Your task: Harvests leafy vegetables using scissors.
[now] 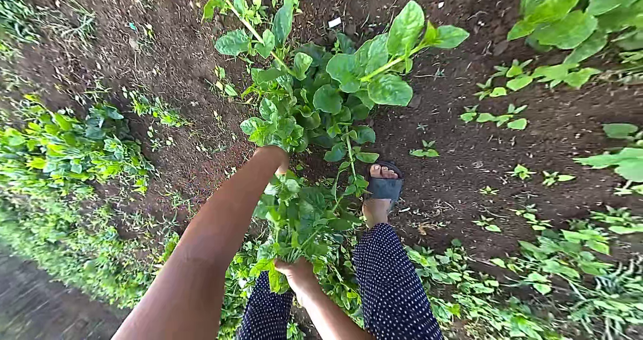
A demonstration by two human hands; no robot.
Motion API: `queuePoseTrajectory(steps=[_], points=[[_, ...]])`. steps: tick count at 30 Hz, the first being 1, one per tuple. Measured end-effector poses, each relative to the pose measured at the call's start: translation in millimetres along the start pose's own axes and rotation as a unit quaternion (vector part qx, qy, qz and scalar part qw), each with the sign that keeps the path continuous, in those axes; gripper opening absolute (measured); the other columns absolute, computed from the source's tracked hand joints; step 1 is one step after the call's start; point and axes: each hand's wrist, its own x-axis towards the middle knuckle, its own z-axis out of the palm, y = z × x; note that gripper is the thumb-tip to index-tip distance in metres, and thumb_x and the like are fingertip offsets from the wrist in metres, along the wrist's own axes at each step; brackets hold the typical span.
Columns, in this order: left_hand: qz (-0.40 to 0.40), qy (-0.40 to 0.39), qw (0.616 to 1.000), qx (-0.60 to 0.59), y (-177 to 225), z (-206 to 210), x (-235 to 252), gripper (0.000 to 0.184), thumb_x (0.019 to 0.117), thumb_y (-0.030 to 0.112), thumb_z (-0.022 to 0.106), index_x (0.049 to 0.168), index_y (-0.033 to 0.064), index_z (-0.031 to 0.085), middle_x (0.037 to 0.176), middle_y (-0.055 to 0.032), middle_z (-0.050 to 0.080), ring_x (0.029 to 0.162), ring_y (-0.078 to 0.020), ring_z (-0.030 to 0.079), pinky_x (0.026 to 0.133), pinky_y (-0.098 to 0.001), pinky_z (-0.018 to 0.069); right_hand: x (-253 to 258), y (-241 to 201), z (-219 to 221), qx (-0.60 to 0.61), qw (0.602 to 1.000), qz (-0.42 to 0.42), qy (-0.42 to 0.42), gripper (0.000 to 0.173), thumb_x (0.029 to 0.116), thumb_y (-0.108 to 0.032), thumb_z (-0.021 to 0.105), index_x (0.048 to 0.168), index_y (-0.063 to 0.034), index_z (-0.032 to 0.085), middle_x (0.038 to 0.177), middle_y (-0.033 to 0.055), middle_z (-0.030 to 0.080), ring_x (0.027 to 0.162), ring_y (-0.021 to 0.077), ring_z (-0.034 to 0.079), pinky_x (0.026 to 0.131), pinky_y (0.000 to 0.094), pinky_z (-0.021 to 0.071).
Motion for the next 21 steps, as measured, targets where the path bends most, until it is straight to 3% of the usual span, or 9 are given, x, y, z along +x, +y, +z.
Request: queuePoseTrajectory(steps=[4,7,9,12,14,16,18,20,21], points=[[0.002,-0.032,0.990,-0.137,-30,21,4,0.035,0.1075,0.025,0.050,0.125,-0.0027,0.063,0.111,-0.0229,0.069,0.095,-0.0327,0.070,0.087,-0.0528,0.0551,-3,8,6,-0.026,0.999,0.012,-0.015,0.053,0.0877,-0.012,0.079,0.130,0.0092,0.055,0.126,0.0241,0.062,0.120,0.0296,0.058,0.104,0.0469,0.0455],[0.058,-0.053,0.975,-0.209,-73,45,-31,0.036,0.1079,0.026,0.051,0.122,-0.0040,0.063,0.108,-0.0203,0.071,0.092,-0.0289,0.070,0.086,-0.0501,0.0553,-4,12,8,-0.023,0.999,0.002,-0.035,0.051,0.0862,-0.010,0.079,0.128,0.0096,0.056,0.124,0.0235,0.062,0.117,0.0284,0.060,0.102,0.0459,0.0478],[0.127,-0.062,0.957,-0.254,-103,54,-68,0.031,0.1090,0.024,0.051,0.121,-0.0009,0.064,0.105,-0.0139,0.072,0.087,-0.0211,0.069,0.079,-0.0418,0.0560,-11,14,6,-0.016,0.998,0.004,-0.054,0.054,0.0867,-0.010,0.079,0.131,0.0089,0.053,0.126,0.0229,0.061,0.118,0.0280,0.060,0.102,0.0463,0.0486],[0.232,-0.002,0.886,-0.402,-155,62,-121,0.019,0.1030,0.019,0.058,0.115,0.0048,0.063,0.095,-0.0014,0.073,0.081,-0.0066,0.068,0.067,-0.0238,0.0550,-45,13,-1,0.037,0.996,0.003,-0.079,0.055,0.0879,-0.005,0.075,0.134,0.0071,0.049,0.123,0.0195,0.063,0.113,0.0243,0.062,0.098,0.0442,0.0524],[0.253,0.098,0.828,-0.492,-178,64,-137,0.025,0.0951,0.022,0.063,0.116,0.0078,0.062,0.094,0.0020,0.073,0.084,-0.0055,0.070,0.069,-0.0217,0.0571,-87,6,-8,0.076,0.994,-0.005,-0.083,0.044,0.0897,0.002,0.069,0.129,0.0070,0.050,0.112,0.0151,0.065,0.101,0.0193,0.065,0.091,0.0407,0.0548],[0.232,0.192,0.770,-0.562,-188,54,-148,0.037,0.0943,0.019,0.065,0.127,0.0033,0.057,0.104,-0.0049,0.071,0.091,-0.0134,0.069,0.077,-0.0306,0.0582,-136,-2,-16,0.077,0.994,-0.009,-0.080,0.035,0.0955,0.003,0.060,0.129,0.0070,0.049,0.106,0.0118,0.064,0.096,0.0148,0.064,0.088,0.0376,0.0547],[0.218,0.263,0.725,-0.598,-190,39,-161,0.040,0.1001,0.016,0.064,0.134,0.0006,0.050,0.115,-0.0115,0.069,0.098,-0.0195,0.068,0.084,-0.0381,0.0584,-178,-2,-25,0.094,0.993,-0.029,-0.073,0.027,0.0984,0.004,0.052,0.125,0.0047,0.049,0.098,0.0059,0.063,0.088,0.0093,0.063,0.083,0.0324,0.0559],[0.230,0.354,0.690,-0.588,-182,20,-185,0.045,0.1031,0.013,0.059,0.137,-0.0106,0.043,0.124,-0.0267,0.063,0.102,-0.0307,0.067,0.084,-0.0410,0.0585,-202,6,-37,0.159,0.980,-0.072,-0.091,0.020,0.0986,0.003,0.046,0.115,-0.0046,0.052,0.090,-0.0012,0.068,0.082,0.0055,0.067,0.077,0.0285,0.0593],[0.176,0.363,0.681,-0.611,-167,0,-215,0.046,0.1038,0.006,0.055,0.141,-0.0150,0.040,0.131,-0.0350,0.058,0.109,-0.0401,0.066,0.088,-0.0442,0.0583,-208,7,-44,0.194,0.970,-0.095,-0.114,0.020,0.0985,0.001,0.045,0.115,-0.0072,0.054,0.091,-0.0020,0.070,0.083,0.0053,0.069,0.076,0.0275,0.0600]])
